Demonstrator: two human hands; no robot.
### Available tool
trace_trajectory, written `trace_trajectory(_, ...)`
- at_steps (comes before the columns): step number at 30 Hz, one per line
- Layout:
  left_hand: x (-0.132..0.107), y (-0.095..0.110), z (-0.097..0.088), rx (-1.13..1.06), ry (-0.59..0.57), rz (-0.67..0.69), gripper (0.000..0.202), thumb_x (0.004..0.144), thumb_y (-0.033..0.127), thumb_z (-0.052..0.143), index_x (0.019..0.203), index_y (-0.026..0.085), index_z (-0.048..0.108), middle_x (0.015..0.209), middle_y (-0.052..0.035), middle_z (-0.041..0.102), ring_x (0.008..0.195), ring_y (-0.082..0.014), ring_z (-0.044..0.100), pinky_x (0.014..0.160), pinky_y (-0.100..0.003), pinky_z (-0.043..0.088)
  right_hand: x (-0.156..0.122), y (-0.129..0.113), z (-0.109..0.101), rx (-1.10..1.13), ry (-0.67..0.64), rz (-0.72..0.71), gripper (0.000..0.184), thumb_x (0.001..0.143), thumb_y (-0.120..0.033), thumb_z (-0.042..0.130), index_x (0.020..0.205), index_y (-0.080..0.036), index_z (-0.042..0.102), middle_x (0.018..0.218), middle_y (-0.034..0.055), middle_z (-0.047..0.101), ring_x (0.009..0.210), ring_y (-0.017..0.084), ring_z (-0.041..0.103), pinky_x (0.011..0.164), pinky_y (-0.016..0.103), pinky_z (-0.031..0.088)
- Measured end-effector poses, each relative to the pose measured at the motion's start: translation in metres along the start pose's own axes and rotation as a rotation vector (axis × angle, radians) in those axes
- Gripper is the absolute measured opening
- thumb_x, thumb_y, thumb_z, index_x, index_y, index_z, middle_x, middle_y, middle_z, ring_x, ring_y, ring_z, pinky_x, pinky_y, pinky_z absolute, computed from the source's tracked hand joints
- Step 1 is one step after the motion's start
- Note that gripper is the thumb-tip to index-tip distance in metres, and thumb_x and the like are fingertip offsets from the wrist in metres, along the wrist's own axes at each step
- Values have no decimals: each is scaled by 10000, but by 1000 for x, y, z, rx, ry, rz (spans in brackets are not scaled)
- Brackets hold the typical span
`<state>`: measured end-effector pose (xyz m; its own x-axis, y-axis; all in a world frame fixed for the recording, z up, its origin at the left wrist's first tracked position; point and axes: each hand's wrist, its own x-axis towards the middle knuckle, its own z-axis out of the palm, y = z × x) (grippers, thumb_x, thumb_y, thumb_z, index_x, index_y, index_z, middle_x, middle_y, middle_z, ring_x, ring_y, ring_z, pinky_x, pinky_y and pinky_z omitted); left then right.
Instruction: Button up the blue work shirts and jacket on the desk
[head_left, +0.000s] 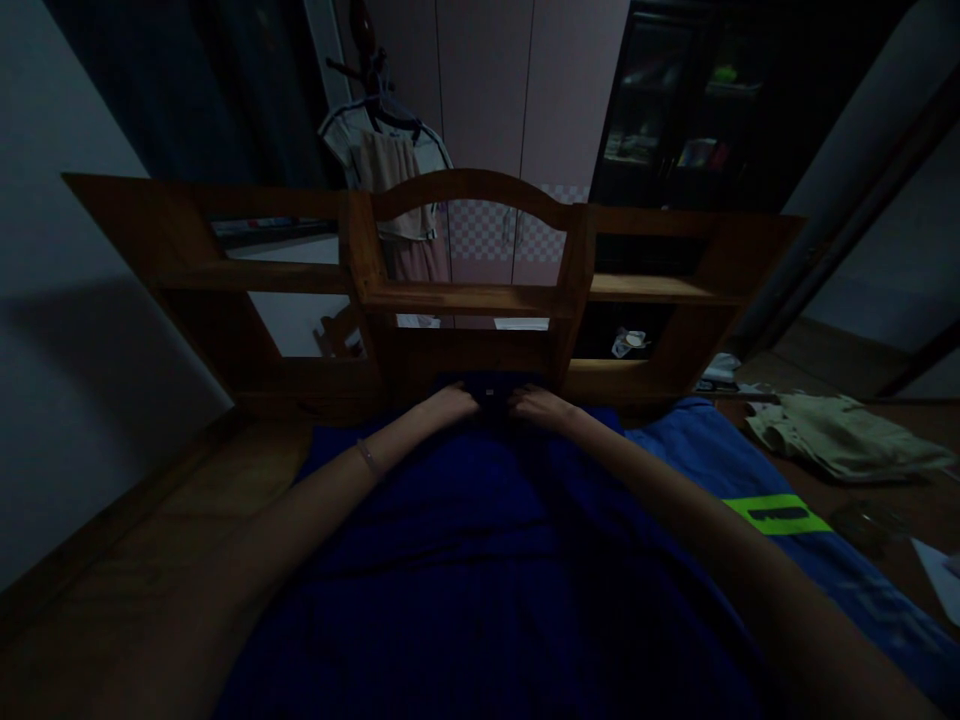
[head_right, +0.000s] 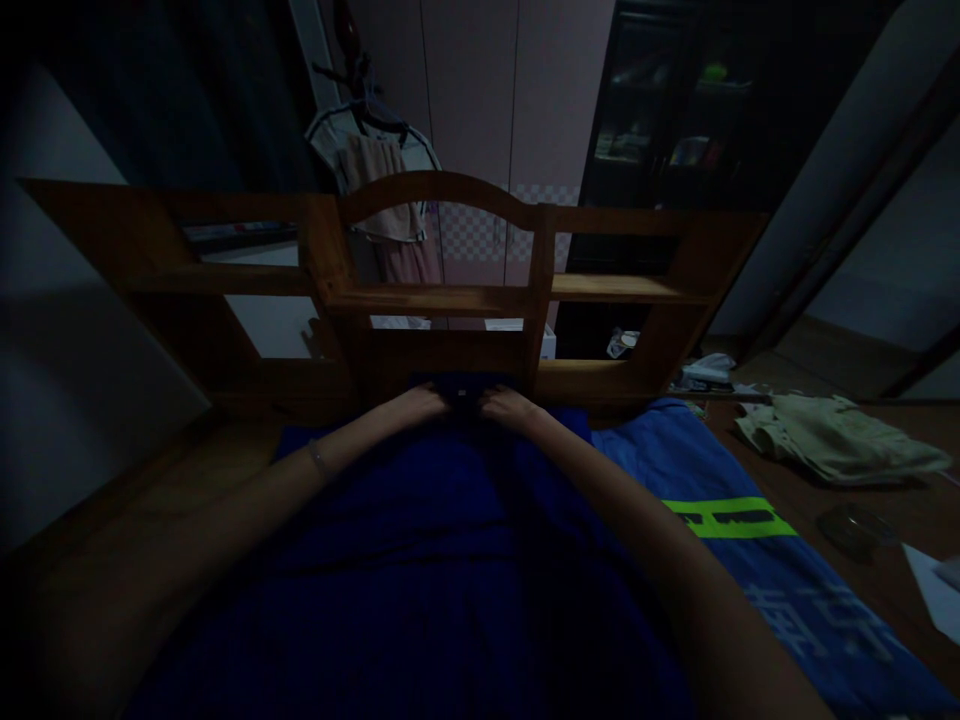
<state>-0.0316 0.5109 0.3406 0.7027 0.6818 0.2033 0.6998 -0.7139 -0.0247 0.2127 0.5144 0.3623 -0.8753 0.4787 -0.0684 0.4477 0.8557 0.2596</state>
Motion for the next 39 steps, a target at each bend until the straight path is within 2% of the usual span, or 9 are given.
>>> trace_trajectory(4,0,-3,-6,-18,3,8,182,832,225,560,966,256,678,1014,-42,689,996,-177,596,891,-271,406,-2,5,0,25,-20,33,212,909,-131,468,984,-162,664,1006,92,633,1042,208,509,937,331,303)
trace_trajectory(12,5,-3,6,-32,-1,-24,169,840,203,523,879,233,685,912,-40,701,924,-166,620,912,-283,380,11,16,-2,167,-75,246,228,913,-195,456,998,-188,667,1024,76,667,999,196,583,916,285,344)
trace_trajectory(17,5,3,9,6,17,-32,206,829,192,506,966,209,658,990,-96,677,980,-210,604,949,-342,346,27,26,0,322,-123,386,244,845,-204,502,994,-191,695,967,40,699,857,175,640,775,221,430)
trace_trajectory(21,0,11,7,40,17,-42,250,827,180,482,1030,192,628,1028,-119,657,1013,-230,584,965,-374,333,26,32,-2,460,-107,356,281,828,-174,515,1047,-198,688,1010,-8,694,850,137,639,743,172,447)
trace_trajectory(26,-10,14,3,78,25,-17,429,776,104,497,1191,206,546,1144,-114,605,1122,-227,516,1005,-373,313,20,31,-9,550,-98,234,299,719,-193,694,1011,-261,712,984,-50,701,846,129,636,766,168,445)
trace_trajectory(30,-14,14,4,139,101,14,495,720,42,518,1195,181,542,1145,-130,573,1139,-247,484,1049,-412,291,21,20,-8,500,12,272,182,770,-206,665,940,-240,721,949,-20,701,899,170,620,878,272,407)
trace_trajectory(34,-20,25,0,200,239,6,496,695,-6,502,1172,119,557,1154,-157,550,1180,-248,459,1123,-432,216,13,-3,-10,396,194,349,200,845,-213,588,1020,-222,684,1123,59,623,1120,251,500,1007,450,261)
trace_trajectory(37,-39,43,-10,199,351,-45,510,729,6,473,1230,88,525,1271,-182,494,1257,-257,406,1140,-438,212,-9,-23,-20,330,332,379,290,883,-206,521,1158,-208,615,1267,106,508,1228,273,383,1034,491,200)
trace_trajectory(39,-59,53,-18,169,393,-67,539,768,33,455,1299,122,475,1381,-158,416,1319,-258,341,1142,-463,210,-34,-37,-32,251,438,351,330,886,-182,494,1204,-209,582,1319,112,457,1250,273,355,1045,494,199)
